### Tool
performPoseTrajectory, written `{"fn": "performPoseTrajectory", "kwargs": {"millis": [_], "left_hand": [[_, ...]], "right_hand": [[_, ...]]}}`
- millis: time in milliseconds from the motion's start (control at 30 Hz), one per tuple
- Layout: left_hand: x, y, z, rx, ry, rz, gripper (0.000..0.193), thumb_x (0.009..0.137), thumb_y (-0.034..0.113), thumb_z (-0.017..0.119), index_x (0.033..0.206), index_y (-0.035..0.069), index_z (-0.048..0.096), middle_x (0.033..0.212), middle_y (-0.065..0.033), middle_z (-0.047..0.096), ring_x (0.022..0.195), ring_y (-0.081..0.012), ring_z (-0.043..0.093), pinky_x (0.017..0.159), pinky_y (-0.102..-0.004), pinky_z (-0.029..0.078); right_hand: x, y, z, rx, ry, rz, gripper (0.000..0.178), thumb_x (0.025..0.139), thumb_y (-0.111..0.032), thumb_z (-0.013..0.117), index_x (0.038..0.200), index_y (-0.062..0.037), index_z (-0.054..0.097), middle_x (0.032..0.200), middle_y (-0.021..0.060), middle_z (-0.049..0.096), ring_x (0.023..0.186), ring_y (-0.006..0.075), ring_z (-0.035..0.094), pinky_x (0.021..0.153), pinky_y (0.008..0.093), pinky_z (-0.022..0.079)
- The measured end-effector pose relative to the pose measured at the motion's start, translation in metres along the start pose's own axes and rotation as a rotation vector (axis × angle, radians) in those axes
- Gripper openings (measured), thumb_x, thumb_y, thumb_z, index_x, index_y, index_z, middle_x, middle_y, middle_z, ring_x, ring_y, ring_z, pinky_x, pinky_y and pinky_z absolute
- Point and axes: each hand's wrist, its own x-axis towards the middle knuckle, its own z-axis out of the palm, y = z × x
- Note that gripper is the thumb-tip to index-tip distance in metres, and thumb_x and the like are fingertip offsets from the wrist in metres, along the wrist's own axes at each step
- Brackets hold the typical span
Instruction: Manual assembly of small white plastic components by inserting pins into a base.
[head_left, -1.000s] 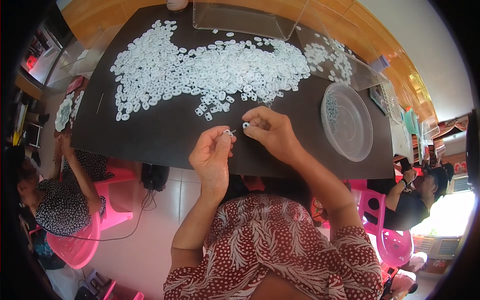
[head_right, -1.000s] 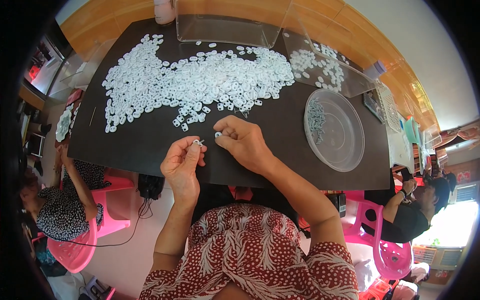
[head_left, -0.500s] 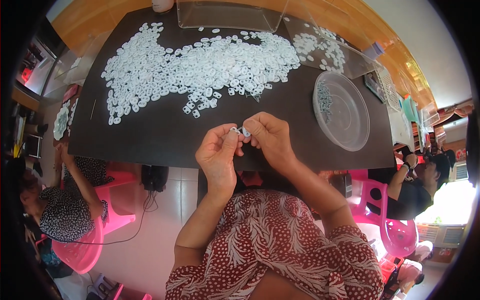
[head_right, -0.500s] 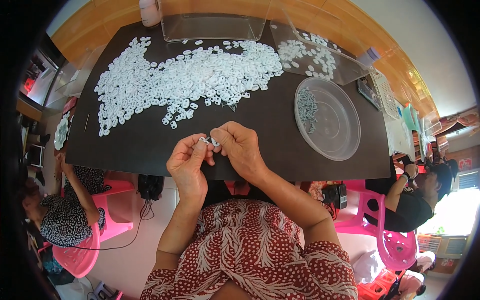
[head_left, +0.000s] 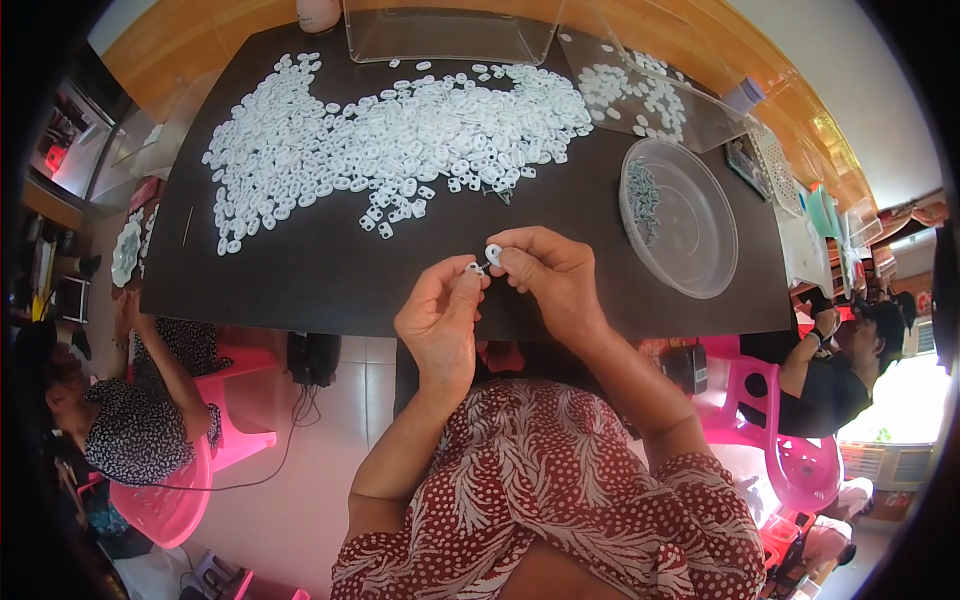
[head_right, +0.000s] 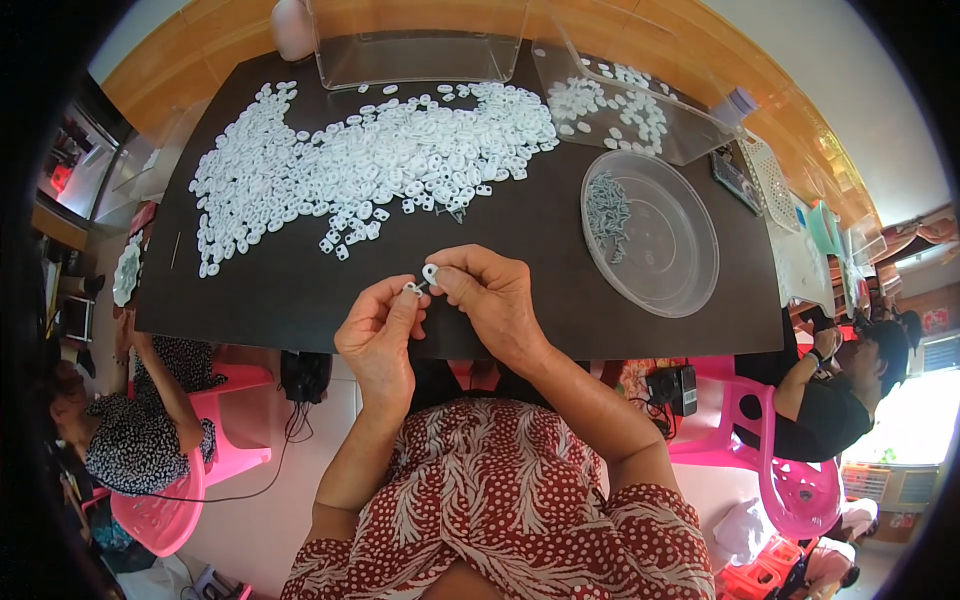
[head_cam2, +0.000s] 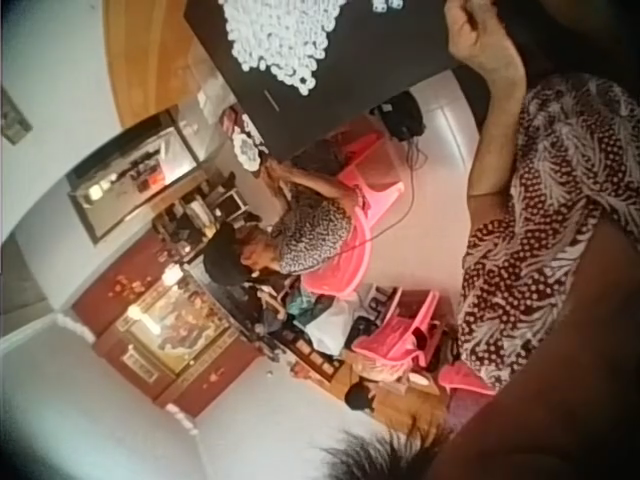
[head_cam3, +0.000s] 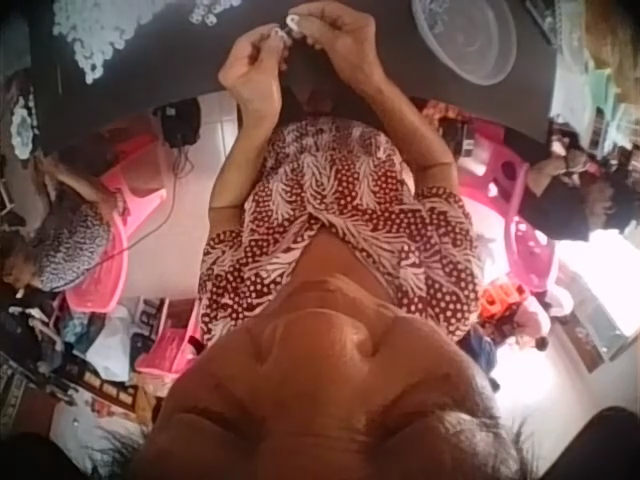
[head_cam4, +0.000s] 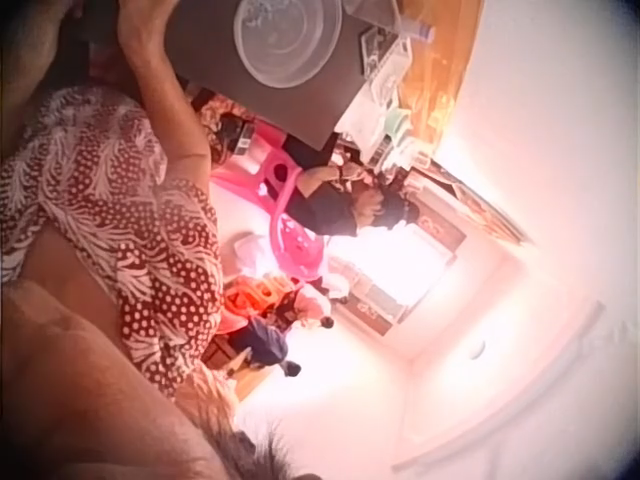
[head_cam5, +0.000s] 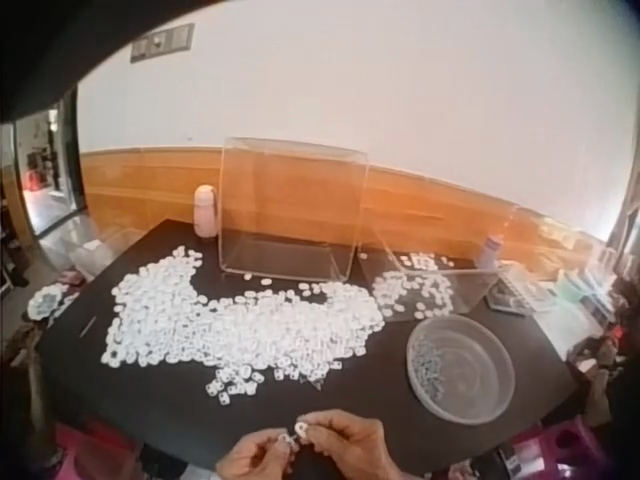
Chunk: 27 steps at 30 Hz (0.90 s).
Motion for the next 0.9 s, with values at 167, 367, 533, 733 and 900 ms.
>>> {"fn": "performPoseTrajectory", "kwargs": {"millis": [167,367,533,733,900], "left_hand": [[-0.002,0.002,0.005,-0.005,-0.009,-0.021,0.012,0.087,0.0,0.059,0.098,-0.005,0.062,0.079,-0.0073,0.065,0.061,-0.0058,0.053,0.051,-0.0166,0.041],[-0.004,0.002,0.012,0.044,-0.007,-0.005,0.011,0.087,0.001,0.059,0.097,-0.004,0.062,0.079,-0.0062,0.065,0.062,-0.0049,0.054,0.051,-0.0162,0.041],[-0.006,-0.001,0.018,0.072,0.002,0.013,0.012,0.087,0.001,0.06,0.098,-0.004,0.062,0.08,-0.0055,0.065,0.062,-0.0046,0.054,0.051,-0.0159,0.041],[-0.006,-0.005,0.021,0.1,-0.032,0.035,0.013,0.088,0.001,0.058,0.101,-0.003,0.061,0.081,-0.0027,0.063,0.064,-0.0031,0.052,0.053,-0.0153,0.04],[-0.007,-0.005,0.024,0.092,-0.056,0.002,0.016,0.089,0.001,0.057,0.105,-0.002,0.061,0.081,-0.0004,0.061,0.065,-0.0018,0.05,0.055,-0.015,0.039]], "right_hand": [[-0.002,0.0,-0.002,0.02,0.019,-0.028,0.012,0.087,-0.005,0.058,0.095,0.0016,0.065,0.077,0.0004,0.062,0.068,0.0039,0.053,0.058,0.0181,0.042],[-0.005,0.0,-0.004,-0.003,0.028,-0.082,0.011,0.087,-0.002,0.058,0.095,0.0034,0.063,0.079,0.0026,0.063,0.071,0.0064,0.056,0.063,0.0211,0.047],[-0.008,0.006,-0.007,-0.056,0.07,-0.147,0.011,0.087,-0.001,0.058,0.095,0.0041,0.062,0.081,0.0039,0.064,0.072,0.0073,0.057,0.066,0.0219,0.048],[-0.008,0.016,-0.009,-0.165,0.096,-0.262,0.01,0.083,0.001,0.06,0.093,0.0025,0.063,0.078,0.0067,0.061,0.07,0.0122,0.058,0.063,0.0245,0.047],[-0.007,0.012,-0.011,-0.289,0.13,-0.371,0.014,0.079,0.004,0.061,0.092,0.0005,0.064,0.076,0.009,0.058,0.067,0.0177,0.058,0.059,0.0278,0.046]]}}
